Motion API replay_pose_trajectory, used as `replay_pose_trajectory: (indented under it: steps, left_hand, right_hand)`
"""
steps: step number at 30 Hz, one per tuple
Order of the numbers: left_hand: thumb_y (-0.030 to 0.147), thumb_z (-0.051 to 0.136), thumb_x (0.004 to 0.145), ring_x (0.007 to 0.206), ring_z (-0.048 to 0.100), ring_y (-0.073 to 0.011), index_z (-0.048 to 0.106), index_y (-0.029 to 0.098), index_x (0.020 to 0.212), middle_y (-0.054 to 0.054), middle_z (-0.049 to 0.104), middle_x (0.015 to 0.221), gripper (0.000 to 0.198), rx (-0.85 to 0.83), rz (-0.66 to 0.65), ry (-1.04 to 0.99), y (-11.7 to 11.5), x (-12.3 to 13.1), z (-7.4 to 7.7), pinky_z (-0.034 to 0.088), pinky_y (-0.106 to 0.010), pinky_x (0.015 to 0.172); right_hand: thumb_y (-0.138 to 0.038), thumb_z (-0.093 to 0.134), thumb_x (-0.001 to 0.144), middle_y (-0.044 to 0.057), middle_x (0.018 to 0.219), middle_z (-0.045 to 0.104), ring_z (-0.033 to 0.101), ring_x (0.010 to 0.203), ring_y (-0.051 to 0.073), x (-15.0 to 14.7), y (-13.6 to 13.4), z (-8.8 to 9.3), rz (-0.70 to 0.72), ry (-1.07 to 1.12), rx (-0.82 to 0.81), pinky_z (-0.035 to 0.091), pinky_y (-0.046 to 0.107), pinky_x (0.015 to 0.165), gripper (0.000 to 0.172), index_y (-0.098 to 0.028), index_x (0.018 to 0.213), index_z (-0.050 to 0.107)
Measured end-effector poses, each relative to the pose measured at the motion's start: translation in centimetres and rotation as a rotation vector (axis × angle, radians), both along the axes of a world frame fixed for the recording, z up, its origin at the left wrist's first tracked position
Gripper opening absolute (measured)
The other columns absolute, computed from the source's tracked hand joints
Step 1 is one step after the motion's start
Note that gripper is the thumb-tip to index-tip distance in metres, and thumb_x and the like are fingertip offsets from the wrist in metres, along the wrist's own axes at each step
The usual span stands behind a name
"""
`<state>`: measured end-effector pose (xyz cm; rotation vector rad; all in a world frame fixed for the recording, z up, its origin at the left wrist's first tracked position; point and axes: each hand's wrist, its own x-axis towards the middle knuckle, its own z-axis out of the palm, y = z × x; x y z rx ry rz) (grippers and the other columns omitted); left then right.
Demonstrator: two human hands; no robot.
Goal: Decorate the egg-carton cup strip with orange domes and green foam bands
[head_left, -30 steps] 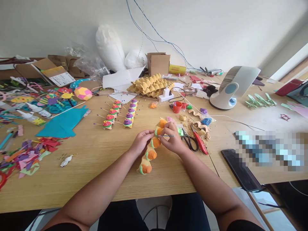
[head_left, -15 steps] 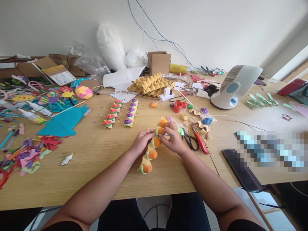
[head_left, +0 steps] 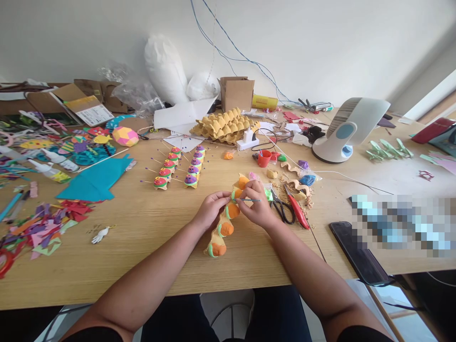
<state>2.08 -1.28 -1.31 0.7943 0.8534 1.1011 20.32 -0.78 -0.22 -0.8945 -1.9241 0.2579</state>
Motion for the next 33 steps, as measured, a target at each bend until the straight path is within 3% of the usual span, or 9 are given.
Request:
replay_pose_trajectory:
  steps: [21,33]
  left_hand:
    - [0.034,0.087,0.064,0.064,0.066,-0.0149,0.079,0.015,0.092,-0.005,0.078,0.078,0.034,0.005,-0.010,0.046,-0.19,0.10,0.28,0.049,-0.027,0.068]
    - [0.034,0.088,0.064,0.067,0.068,-0.0166,0.079,0.015,0.092,-0.005,0.078,0.079,0.034,0.006,-0.011,0.033,-0.16,0.07,0.20,0.050,-0.028,0.070]
  right_hand:
    - [-0.023,0.068,0.089,0.004,0.091,0.055,0.053,0.092,0.023,-0.29,0.30,-0.32,-0.047,0.065,-0.075,0.044,0.041,0.084,0.015,-0.023,0.078,0.057]
    - [-0.021,0.068,0.087,0.004,0.092,0.055,0.054,0.092,0.022,-0.14,0.07,0.07,0.015,0.089,-0.074,0.045,0.041,0.083,0.015,-0.023,0.078,0.057]
